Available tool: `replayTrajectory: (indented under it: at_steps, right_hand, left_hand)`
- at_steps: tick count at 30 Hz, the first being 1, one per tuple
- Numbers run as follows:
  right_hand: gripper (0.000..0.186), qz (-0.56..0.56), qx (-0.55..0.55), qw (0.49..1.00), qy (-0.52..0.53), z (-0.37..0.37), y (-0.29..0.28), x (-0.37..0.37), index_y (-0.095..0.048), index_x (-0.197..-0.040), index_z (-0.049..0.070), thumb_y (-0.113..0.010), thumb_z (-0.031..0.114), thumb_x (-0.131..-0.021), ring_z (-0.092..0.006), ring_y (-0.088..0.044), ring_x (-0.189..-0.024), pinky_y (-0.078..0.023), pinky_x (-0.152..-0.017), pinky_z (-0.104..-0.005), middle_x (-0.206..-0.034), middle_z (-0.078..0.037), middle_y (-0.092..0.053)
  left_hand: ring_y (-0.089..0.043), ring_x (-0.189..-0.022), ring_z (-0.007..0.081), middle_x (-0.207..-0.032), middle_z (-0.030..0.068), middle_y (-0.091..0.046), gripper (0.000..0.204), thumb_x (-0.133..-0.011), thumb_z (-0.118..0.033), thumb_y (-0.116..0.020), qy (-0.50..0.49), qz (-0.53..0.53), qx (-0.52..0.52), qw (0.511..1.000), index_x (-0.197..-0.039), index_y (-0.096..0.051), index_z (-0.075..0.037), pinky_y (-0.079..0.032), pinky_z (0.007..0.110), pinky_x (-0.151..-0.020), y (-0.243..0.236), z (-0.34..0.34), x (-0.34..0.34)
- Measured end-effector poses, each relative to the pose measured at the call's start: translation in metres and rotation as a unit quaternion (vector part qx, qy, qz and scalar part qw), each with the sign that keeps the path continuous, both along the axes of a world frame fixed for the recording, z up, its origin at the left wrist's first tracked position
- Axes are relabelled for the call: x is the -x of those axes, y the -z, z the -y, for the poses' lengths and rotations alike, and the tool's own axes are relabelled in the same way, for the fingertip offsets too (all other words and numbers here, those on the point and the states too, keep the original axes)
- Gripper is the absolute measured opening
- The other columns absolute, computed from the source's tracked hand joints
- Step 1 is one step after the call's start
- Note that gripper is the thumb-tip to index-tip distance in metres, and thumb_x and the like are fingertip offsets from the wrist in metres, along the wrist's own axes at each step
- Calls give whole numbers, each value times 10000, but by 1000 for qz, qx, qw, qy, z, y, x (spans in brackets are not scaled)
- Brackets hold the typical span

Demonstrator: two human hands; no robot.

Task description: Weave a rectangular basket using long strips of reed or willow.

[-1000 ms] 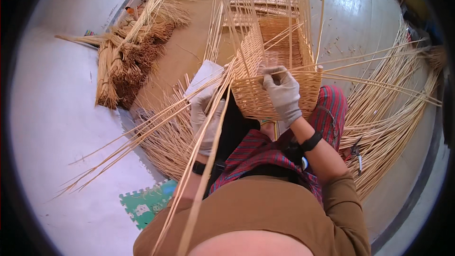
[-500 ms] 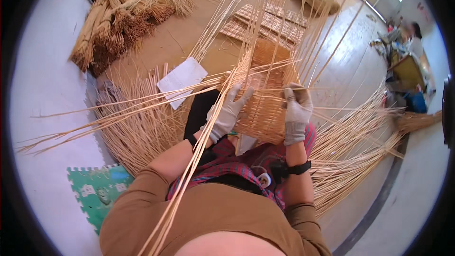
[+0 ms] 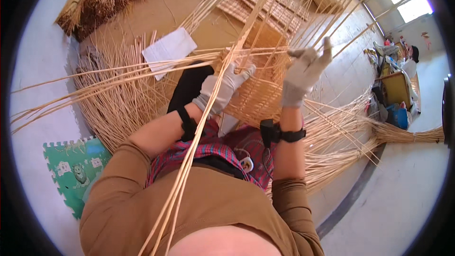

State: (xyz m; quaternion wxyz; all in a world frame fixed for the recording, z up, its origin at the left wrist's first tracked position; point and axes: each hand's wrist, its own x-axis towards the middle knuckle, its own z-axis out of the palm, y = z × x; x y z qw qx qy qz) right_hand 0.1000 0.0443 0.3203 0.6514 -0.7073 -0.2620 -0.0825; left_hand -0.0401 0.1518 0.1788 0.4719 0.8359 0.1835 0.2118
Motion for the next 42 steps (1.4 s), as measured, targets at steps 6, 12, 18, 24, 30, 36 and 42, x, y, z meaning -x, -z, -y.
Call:
replayTrajectory:
  at_steps: [6, 12, 18, 24, 30, 36, 42]
  right_hand:
    - [258, -211, -116, 969, 54, 120, 67, 25, -520, -1327, 64, -522, 189, -1101, -198, -743, -912, -508, -515, -226, -1027, -121, -738]
    - [126, -220, -51, 968, 106, 181, 49, 10, -613, -1148, 48, -642, 65, -1027, -185, -747, -922, -522, -562, -223, -1040, -117, -755]
    - [400, 188, 184, 959, 108, 133, 27, -57, -542, -1419, 66, -645, 96, -1033, -194, -715, -918, -564, -742, -294, -1113, -140, -726]
    - [436, -110, -153, 975, 116, 191, 50, -63, -403, -1528, 85, -479, 220, -1121, -205, -693, -885, -616, -790, -385, -995, -140, -704]
    - [214, 16, 361, 899, 248, 225, 23, -24, -707, -1205, 22, -603, 120, -1046, -180, -723, -942, -575, -834, -347, -986, -96, -760]
    - [217, 68, 195, 977, -61, 127, 67, 57, -737, -1180, 72, -663, 92, -977, -250, -747, -931, -574, -821, -376, -1024, -133, -773]
    - [517, 200, 265, 904, -268, 6, 37, 140, -655, -1370, 137, -781, 149, -869, -303, -713, -833, -577, -731, -421, -929, -82, -743]
  left_hand:
    - [-652, -1046, 339, -1253, 241, -588, 345, -1062, -282, -590, 35, -94, -150, 984, -1352, -647, -105, -524, 411, -957, -45, 6, 0]
    - [-689, -1019, 366, -1500, 227, -474, 559, -940, -108, -608, 111, 68, -366, 921, -1490, -563, -196, -576, 429, -907, -70, 60, -11]
    - [-708, -624, 333, -1552, 266, -421, 750, -957, -30, -491, 144, -127, -311, 931, -1615, -354, -365, -572, 403, -505, -61, 92, -40]
    - [-714, -656, 345, -1426, 252, -506, 679, -997, -59, -444, 131, -162, -307, 929, -1589, -394, -388, -588, 443, -544, -71, 96, -52]
    - [-711, -814, 215, -1389, 159, -570, 608, -891, 17, -736, 184, 148, 15, 972, -1442, -590, -196, -609, 361, -695, -52, 67, -22]
    - [-701, -839, 157, -981, 74, -740, 306, -980, -42, -715, -156, 233, 328, 902, -1262, -626, 37, -591, 311, -775, -25, -2, 37]
    - [-602, -758, 78, -845, 42, -692, 153, -949, -168, -737, -98, 368, 314, 870, -927, -715, -18, -500, 296, -656, 22, 36, 46]
